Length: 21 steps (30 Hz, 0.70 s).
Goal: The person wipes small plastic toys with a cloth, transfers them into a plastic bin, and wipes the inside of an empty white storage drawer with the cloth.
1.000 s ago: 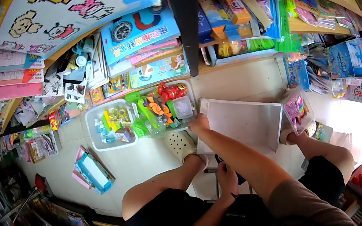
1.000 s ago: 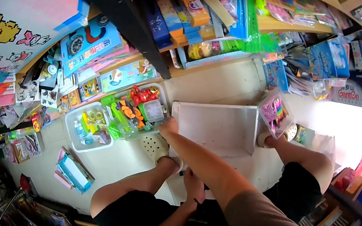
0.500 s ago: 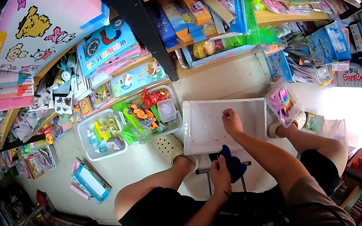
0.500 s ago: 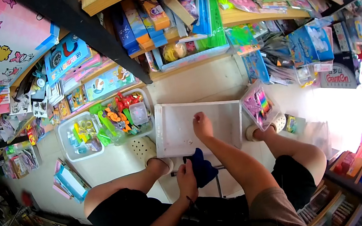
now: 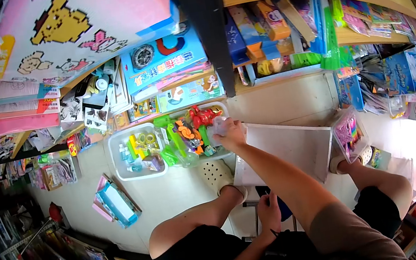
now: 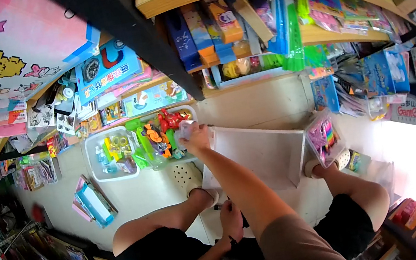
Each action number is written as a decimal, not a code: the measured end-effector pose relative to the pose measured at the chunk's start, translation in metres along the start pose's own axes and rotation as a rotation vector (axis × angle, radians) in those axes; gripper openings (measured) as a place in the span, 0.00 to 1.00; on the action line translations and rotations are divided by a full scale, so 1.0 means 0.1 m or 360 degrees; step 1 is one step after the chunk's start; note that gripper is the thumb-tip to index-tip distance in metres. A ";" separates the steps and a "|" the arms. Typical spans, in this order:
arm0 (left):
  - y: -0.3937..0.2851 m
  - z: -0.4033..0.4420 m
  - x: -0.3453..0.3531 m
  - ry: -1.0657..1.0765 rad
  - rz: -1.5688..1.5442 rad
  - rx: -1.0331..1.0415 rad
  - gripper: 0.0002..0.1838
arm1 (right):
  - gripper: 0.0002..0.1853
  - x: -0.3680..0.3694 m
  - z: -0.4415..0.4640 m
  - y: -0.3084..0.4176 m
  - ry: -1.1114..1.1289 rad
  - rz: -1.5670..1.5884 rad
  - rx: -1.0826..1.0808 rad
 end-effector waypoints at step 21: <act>0.06 0.07 -0.03 0.0218 -0.0009 0.0193 0.17 | 0.42 0.22 -0.33 0.64 0.0117 -0.0192 -0.0707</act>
Point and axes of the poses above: each hand's wrist, its own z-axis towards the middle knuckle, its own x-axis out of the palm, y = z × x, the point moved 8 cm from there along z, towards the middle knuckle, and after that the axes turned 9 degrees about -z, right-handed, at the moved point
